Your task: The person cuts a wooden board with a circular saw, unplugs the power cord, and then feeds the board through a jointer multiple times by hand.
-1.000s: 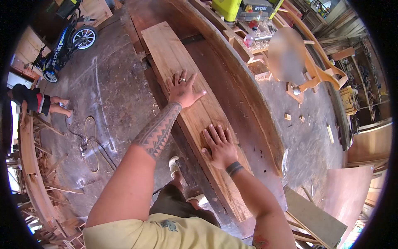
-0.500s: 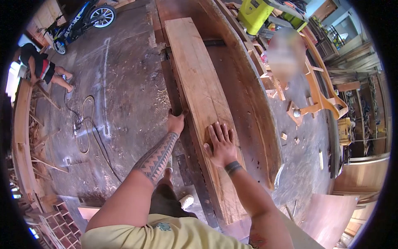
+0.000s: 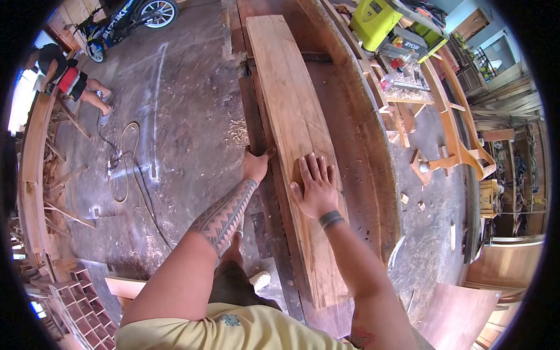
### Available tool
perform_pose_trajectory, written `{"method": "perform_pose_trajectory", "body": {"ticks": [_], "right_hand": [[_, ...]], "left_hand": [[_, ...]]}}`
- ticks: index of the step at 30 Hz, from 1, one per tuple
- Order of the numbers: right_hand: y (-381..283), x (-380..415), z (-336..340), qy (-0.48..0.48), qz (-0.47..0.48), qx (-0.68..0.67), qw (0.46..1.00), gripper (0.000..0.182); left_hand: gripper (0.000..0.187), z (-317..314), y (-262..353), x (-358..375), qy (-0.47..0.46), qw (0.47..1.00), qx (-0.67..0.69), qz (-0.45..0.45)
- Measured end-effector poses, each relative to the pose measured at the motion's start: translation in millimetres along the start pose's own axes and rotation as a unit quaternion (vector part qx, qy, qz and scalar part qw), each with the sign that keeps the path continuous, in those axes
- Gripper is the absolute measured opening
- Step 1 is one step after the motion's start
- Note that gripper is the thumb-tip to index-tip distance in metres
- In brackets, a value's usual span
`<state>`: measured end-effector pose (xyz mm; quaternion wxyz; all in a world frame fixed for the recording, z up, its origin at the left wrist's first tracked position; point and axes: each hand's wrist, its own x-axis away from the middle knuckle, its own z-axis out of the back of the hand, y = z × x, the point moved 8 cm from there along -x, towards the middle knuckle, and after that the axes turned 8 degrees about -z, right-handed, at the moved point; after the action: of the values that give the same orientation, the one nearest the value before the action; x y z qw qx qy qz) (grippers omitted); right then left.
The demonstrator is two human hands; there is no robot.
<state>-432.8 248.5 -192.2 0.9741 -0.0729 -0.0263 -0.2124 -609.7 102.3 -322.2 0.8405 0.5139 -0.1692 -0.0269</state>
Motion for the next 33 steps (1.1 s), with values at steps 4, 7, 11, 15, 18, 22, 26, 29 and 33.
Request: {"method": "perform_pose_trajectory", "body": {"ticks": [4,7,11,15,18,22,26,29,33], "right_hand": [[-2,-14,2,0.010,0.002,0.004,1.000,0.076],[-1,-24,-1,0.015,0.001,0.001,1.000,0.076],[-2,-39,0,0.024,0.002,-0.006,1.000,0.075],[-2,-52,0,0.029,0.002,-0.004,1.000,0.075],[-3,-63,-1,0.032,0.002,-0.001,0.999,0.075],[-5,-77,0,0.031,-0.005,0.003,1.000,0.074],[-6,-90,2,0.036,-0.002,-0.005,0.999,0.074],[-8,-101,1,0.035,-0.001,-0.006,0.999,0.074],[-9,-115,2,0.041,0.002,-0.005,0.999,0.073]], "left_hand": [[0.113,-4,-3,-3,-0.007,0.999,0.036,-0.019],[0.115,-10,-10,-6,-0.020,0.997,0.067,-0.022],[0.117,-10,-9,-5,-0.017,0.997,0.070,-0.013],[0.119,-10,-10,-6,-0.010,0.998,0.055,-0.013],[0.101,-7,-5,-3,-0.002,0.998,0.067,-0.021],[0.095,-4,-1,-2,0.016,0.997,0.062,-0.036],[0.092,-9,-11,-5,0.017,0.998,0.055,-0.039],[0.092,-8,-10,-5,0.015,0.998,0.058,-0.033],[0.091,-12,-17,-6,0.015,0.997,0.063,-0.031]]}}
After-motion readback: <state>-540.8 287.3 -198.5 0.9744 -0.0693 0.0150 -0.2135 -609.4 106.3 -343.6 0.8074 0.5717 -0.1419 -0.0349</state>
